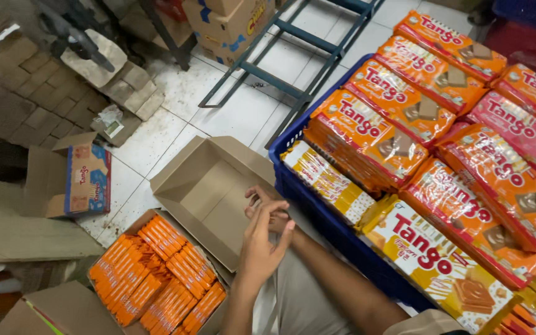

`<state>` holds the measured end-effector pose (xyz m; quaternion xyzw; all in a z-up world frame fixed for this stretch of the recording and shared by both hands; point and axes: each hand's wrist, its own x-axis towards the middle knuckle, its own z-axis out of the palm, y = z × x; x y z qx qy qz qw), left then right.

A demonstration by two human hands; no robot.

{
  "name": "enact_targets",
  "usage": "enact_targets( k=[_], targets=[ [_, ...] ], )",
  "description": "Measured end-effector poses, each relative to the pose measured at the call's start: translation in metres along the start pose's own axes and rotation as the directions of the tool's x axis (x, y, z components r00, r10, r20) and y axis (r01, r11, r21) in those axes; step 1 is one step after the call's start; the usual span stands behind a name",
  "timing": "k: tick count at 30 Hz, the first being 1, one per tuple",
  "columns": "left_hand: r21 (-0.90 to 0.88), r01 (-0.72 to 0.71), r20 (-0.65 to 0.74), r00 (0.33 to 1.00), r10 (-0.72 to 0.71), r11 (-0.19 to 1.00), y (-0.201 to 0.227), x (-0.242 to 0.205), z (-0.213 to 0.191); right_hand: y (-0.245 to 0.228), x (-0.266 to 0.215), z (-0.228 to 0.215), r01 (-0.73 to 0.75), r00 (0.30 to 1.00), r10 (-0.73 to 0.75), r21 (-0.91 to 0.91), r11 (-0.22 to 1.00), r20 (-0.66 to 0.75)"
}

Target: The person sits on a low stool and repeatedly picks up packs of Tango wafers from a blue crate, then places them into a cardboard box. The person handles both orange and pink packs, arranging them in rows inside the box.

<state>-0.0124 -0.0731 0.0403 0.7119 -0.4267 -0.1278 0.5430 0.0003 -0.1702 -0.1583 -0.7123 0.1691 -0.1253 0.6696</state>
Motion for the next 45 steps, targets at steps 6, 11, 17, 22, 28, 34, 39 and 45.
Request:
enact_targets(
  k=[6,11,17,22,28,34,39,45],
  targets=[
    [0.072,0.004,-0.107,0.994,0.004,0.997,0.03,0.025,-0.02,0.02,0.008,-0.005,0.217,0.976,-0.216,-0.036,0.976,0.012],
    [0.14,-0.009,-0.139,0.99,0.029,0.99,0.041,0.067,-0.03,0.025,0.015,-0.007,0.168,0.978,-0.177,-0.089,0.982,-0.112],
    [0.072,0.037,0.011,0.999,-0.038,0.997,0.027,0.144,0.01,0.104,0.027,0.006,0.282,0.949,-0.3,-0.163,0.945,-0.096],
    [0.216,0.133,0.142,0.976,-0.166,0.967,-0.024,0.196,0.064,0.081,0.027,-0.002,0.137,0.988,-0.107,-0.301,0.944,0.114],
    [0.337,0.218,0.206,0.932,-0.297,0.916,0.006,0.206,0.07,-0.006,-0.006,-0.015,-0.062,0.998,0.052,-0.444,0.894,-0.034],
    [0.362,0.247,0.233,0.91,-0.344,0.899,0.038,0.204,0.067,-0.057,-0.014,-0.02,0.075,0.948,-0.263,-0.679,0.73,-0.178],
    [0.29,0.287,0.295,0.881,-0.371,0.913,0.043,0.208,0.06,0.102,0.014,-0.005,0.467,0.774,-0.633,-0.687,0.556,0.014],
    [0.269,0.313,0.322,0.862,-0.392,0.911,0.061,0.209,0.048,0.125,0.03,-0.002,0.438,0.886,-0.462,-0.235,0.868,-0.052]
  ],
)
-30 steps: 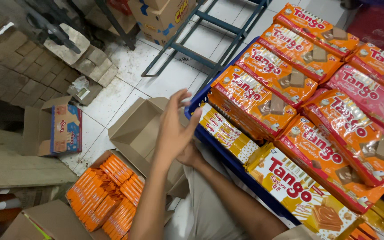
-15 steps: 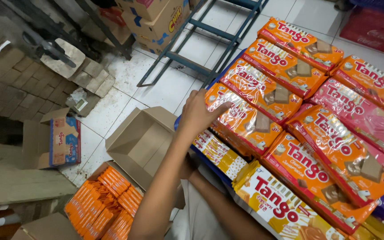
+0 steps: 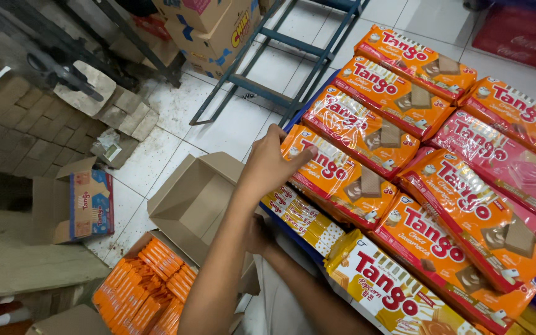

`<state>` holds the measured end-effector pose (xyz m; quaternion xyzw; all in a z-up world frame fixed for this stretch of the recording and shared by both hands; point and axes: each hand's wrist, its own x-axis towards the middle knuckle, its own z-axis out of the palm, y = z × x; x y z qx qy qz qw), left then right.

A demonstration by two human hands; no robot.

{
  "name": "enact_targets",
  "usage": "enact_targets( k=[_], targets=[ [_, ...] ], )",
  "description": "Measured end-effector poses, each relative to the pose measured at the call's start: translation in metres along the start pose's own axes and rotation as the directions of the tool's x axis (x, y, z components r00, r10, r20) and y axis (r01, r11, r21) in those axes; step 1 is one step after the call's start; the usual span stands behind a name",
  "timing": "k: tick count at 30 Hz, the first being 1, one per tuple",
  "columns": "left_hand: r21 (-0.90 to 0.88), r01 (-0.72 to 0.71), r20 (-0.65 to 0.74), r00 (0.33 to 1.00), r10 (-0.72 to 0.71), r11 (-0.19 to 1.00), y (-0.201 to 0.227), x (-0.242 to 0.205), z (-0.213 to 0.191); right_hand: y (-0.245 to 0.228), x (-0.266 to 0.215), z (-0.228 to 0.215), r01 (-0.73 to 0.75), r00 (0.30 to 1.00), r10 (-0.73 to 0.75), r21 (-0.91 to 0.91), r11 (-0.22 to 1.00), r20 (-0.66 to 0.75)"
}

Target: The person sits on a low stool and repeatedly picks up packs of Tango wafers from a blue crate, then places them into a cardboard box. The person handles both orange and pink packs, arranging them in rows inside the box.

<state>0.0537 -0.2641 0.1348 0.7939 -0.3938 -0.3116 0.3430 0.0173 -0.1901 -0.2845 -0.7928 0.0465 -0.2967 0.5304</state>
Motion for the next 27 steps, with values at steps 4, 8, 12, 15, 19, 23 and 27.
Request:
enact_targets(
  k=[4,8,12,15,19,23,27],
  targets=[
    [-0.075,0.013,0.024,1.0,-0.011,0.997,-0.005,0.003,-0.009,-0.009,0.003,-0.009,-0.19,0.982,0.184,0.149,0.97,0.052],
    [-0.19,0.059,0.075,0.996,-0.045,0.98,-0.001,-0.008,-0.018,-0.094,0.029,-0.035,-0.291,0.957,0.291,0.099,0.952,0.016],
    [-0.315,0.078,0.095,0.994,-0.051,0.946,-0.001,-0.017,-0.022,-0.099,0.036,-0.035,-0.292,0.956,0.292,0.168,0.942,0.025],
    [-0.359,0.012,0.067,0.998,0.013,0.933,-0.013,-0.024,-0.025,-0.09,0.034,-0.028,-0.271,0.962,0.273,0.161,0.949,0.009],
    [-0.485,-0.094,-0.052,0.996,0.079,0.869,-0.037,-0.035,-0.023,-0.087,0.033,-0.023,-0.265,0.963,0.27,0.138,0.954,-0.018],
    [-0.615,-0.162,-0.177,0.982,0.065,0.772,-0.033,-0.08,-0.033,-0.076,0.03,-0.023,-0.285,0.958,0.285,0.155,0.946,0.019],
    [-0.736,-0.224,-0.279,0.96,0.014,0.639,-0.077,-0.107,-0.037,-0.052,0.021,-0.015,-0.3,0.95,0.309,0.171,0.938,-0.03]
  ],
)
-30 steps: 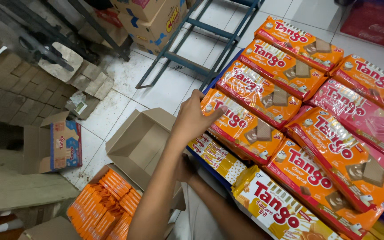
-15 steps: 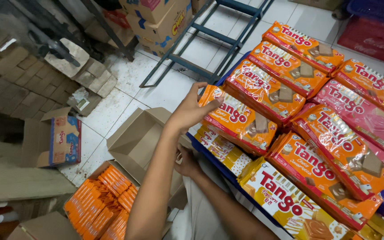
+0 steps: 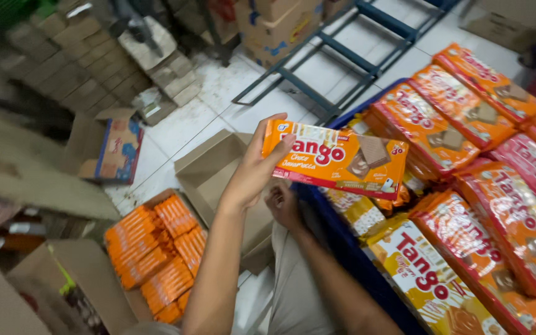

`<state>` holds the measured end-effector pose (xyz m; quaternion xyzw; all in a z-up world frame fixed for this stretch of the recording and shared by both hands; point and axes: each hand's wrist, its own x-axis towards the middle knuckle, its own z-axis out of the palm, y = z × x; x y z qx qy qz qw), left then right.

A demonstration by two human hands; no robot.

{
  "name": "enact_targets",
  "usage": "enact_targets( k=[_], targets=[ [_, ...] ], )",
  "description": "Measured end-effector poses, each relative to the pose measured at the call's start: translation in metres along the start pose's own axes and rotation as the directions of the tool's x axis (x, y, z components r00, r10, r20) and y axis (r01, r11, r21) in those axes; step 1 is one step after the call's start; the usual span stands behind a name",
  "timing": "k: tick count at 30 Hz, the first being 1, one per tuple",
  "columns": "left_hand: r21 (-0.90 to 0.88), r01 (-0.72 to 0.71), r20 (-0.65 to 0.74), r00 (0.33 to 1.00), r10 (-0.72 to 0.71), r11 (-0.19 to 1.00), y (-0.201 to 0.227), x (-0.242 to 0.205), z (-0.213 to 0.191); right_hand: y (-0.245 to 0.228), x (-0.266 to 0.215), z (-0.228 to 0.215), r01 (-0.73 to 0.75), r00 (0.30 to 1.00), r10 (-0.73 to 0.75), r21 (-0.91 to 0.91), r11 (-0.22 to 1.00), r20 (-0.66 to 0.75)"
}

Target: The person sits on a low stool and repeatedly picks up packs of Tango wafers from a blue crate, then places them into a cardboard box. The person handles both orange and pink packs, arranging them in rows inside the box.

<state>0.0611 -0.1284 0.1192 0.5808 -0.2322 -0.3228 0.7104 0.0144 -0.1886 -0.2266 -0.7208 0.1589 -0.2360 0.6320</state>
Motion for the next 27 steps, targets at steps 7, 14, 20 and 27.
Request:
enact_targets(
  k=[7,14,20,27],
  targets=[
    [-0.226,-0.024,-0.252,0.967,-0.035,0.974,0.004,-0.094,-0.065,-0.034,-0.016,-0.039,0.222,0.969,-0.235,-0.155,0.963,-0.074],
    [-0.267,-0.15,-0.539,0.842,-0.019,0.952,-0.029,-0.197,-0.121,0.107,-0.019,-0.072,-0.144,0.982,0.098,0.312,0.939,0.159],
    [-0.292,-0.121,-0.684,0.72,-0.119,0.949,-0.052,-0.27,-0.146,-0.164,-0.075,0.016,-0.512,0.859,0.402,0.51,0.691,0.318],
    [-0.199,-0.177,-0.754,0.656,-0.036,0.964,-0.066,-0.323,-0.152,-0.233,-0.099,0.047,-0.462,0.725,0.176,0.282,0.841,0.665]
  ],
)
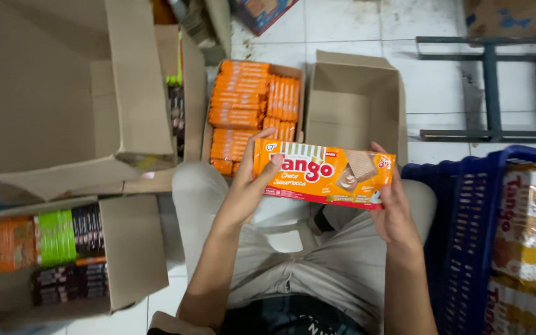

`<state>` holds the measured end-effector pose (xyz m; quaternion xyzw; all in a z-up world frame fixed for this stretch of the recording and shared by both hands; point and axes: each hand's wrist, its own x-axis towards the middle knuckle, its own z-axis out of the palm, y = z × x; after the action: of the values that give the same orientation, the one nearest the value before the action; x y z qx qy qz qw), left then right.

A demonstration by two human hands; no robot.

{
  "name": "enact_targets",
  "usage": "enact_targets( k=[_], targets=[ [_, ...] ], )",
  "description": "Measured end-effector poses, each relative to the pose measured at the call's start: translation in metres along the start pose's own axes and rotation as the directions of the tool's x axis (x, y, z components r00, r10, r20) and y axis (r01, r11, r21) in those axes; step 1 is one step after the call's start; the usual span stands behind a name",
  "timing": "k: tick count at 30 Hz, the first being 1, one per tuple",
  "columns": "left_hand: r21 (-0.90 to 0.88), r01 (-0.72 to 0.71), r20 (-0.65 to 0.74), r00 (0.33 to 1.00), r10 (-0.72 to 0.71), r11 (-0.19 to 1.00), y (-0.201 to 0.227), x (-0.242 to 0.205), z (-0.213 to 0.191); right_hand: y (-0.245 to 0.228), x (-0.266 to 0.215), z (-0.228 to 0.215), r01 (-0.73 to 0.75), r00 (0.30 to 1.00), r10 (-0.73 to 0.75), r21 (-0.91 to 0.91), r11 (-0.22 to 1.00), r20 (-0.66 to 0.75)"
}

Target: The person sits on a low stool and repeatedly picks up packs of Tango wafers from a blue crate, then places them into a cardboard box. The person handles both orange and pink packs, arranging them in rows inside the box.

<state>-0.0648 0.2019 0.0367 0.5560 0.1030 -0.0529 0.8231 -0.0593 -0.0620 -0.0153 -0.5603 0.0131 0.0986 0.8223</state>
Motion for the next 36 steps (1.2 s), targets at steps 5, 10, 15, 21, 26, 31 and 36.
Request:
enact_targets(
  k=[5,10,15,21,26,31,36],
  targets=[
    [0.176,-0.101,-0.008,0.995,0.104,0.979,-0.006,-0.02,-0.031,0.014,-0.005,0.019,-0.048,0.999,0.048,-0.046,0.998,0.0],
    [0.146,0.02,-0.009,1.0,-0.019,0.989,-0.007,-0.044,-0.049,0.039,-0.006,0.022,-0.171,0.985,0.172,-0.063,0.983,0.025],
    [0.162,0.016,-0.031,0.999,-0.011,0.987,-0.008,-0.044,-0.075,0.05,-0.001,0.039,-0.208,0.974,0.213,-0.067,0.976,0.076],
    [0.236,-0.033,0.014,0.999,0.031,0.971,0.001,-0.02,-0.106,0.051,0.026,0.062,-0.208,0.971,0.215,-0.072,0.975,0.102],
    [0.359,-0.101,0.102,0.992,0.068,0.928,0.003,0.022,-0.135,0.049,0.063,0.064,-0.21,0.958,0.238,-0.171,0.963,0.16],
    [0.635,-0.006,0.269,0.939,-0.213,0.772,0.03,0.079,-0.156,0.068,0.107,0.057,-0.34,0.884,0.411,-0.296,0.893,0.224],
    [0.723,0.424,0.281,0.542,-0.792,0.546,-0.028,0.138,-0.19,0.132,0.135,0.02,-0.568,0.701,0.698,-0.477,0.671,0.147]
  ],
)
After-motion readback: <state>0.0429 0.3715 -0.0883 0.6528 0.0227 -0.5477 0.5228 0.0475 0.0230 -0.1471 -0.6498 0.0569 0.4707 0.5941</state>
